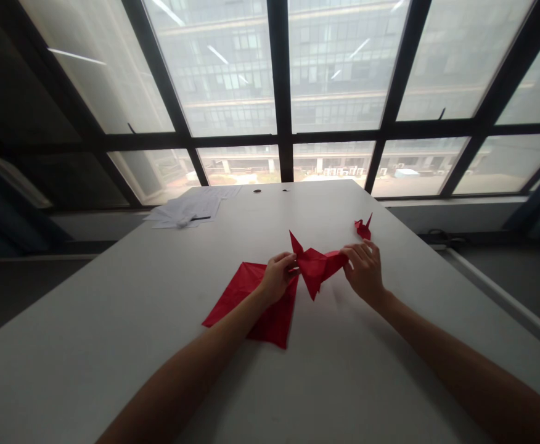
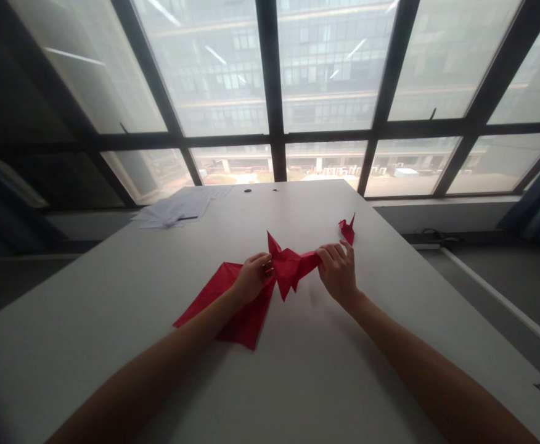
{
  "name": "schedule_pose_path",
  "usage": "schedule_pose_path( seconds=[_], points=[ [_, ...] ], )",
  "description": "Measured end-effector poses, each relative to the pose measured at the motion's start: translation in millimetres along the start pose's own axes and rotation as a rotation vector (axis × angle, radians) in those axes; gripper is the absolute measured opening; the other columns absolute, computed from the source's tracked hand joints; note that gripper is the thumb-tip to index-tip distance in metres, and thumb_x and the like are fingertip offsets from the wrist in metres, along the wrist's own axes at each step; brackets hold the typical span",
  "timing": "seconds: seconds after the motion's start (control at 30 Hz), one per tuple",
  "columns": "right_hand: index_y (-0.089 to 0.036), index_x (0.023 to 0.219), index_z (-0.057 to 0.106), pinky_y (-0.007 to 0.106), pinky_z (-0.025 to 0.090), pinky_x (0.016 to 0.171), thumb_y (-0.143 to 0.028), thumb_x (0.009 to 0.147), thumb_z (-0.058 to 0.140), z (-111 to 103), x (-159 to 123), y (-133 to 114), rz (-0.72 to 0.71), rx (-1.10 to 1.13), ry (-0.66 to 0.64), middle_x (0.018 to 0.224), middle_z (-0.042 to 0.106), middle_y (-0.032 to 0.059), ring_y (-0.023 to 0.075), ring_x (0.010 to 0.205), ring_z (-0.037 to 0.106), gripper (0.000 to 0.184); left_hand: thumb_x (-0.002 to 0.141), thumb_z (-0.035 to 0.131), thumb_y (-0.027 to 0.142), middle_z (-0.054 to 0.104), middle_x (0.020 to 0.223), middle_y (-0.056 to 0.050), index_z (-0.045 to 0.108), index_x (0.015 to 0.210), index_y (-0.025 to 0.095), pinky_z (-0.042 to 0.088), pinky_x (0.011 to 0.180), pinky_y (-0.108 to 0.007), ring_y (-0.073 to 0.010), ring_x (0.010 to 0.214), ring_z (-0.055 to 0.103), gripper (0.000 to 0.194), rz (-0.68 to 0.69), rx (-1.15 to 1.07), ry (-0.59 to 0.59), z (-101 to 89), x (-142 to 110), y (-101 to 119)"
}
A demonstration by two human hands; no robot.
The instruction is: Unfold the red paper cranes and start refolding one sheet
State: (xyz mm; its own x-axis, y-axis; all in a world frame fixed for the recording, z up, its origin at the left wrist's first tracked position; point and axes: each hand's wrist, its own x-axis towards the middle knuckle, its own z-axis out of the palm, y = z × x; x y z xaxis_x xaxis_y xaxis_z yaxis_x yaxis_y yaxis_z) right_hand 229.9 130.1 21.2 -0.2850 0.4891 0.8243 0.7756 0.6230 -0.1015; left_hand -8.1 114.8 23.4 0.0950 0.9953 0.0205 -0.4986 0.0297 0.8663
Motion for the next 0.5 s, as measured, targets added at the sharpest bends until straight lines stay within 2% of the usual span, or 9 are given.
schedule_pose_path(
  seconds=[0.27, 0.4, 0.5],
  points=[
    [-0.021, 0.093, 0.063, 0.045, 0.034, 0.105, -0.013, 0.093, 0.053, -3.1, 3.1, 4.4, -0.010, -0.130, 0.046, 0.092, 0.069, 0.0047, 0.0226, 0.091, 0.060, 0.014, 0.074, 0.075, 0.033, 0.067, 0.078, -0.001, 0.057, 0.078, 0.017, 0.052, 0.072, -0.029, -0.0141, 0.072, 0.064, 0.025, 0.087, -0.045, 0.125, -4.6, 6.6, -6.5],
    [-0.023, 0.094, 0.064, 0.048, 0.034, 0.106, -0.010, 0.091, 0.052, -4.1, 3.7, 5.9, -0.044, -0.117, 0.066, 0.094, 0.069, 0.0049, 0.0232, 0.095, 0.060, 0.018, 0.074, 0.073, 0.032, 0.062, 0.073, 0.001, 0.053, 0.076, 0.018, 0.049, 0.065, -0.025, -0.0126, 0.067, 0.060, 0.024, 0.112, -0.069, 0.125, -4.3, 7.9, -5.4],
    [-0.024, 0.094, 0.065, 0.049, 0.035, 0.107, -0.006, 0.089, 0.050, -4.5, 2.5, 3.0, -0.100, -0.016, -0.003, 0.098, 0.069, 0.0053, 0.0233, 0.100, 0.059, 0.024, 0.075, 0.069, 0.030, 0.055, 0.067, 0.004, 0.049, 0.072, 0.018, 0.043, 0.056, -0.021, -0.0096, 0.059, 0.052, 0.023, 0.154, -0.090, 0.127, -6.0, 9.3, -0.7]
  ],
)
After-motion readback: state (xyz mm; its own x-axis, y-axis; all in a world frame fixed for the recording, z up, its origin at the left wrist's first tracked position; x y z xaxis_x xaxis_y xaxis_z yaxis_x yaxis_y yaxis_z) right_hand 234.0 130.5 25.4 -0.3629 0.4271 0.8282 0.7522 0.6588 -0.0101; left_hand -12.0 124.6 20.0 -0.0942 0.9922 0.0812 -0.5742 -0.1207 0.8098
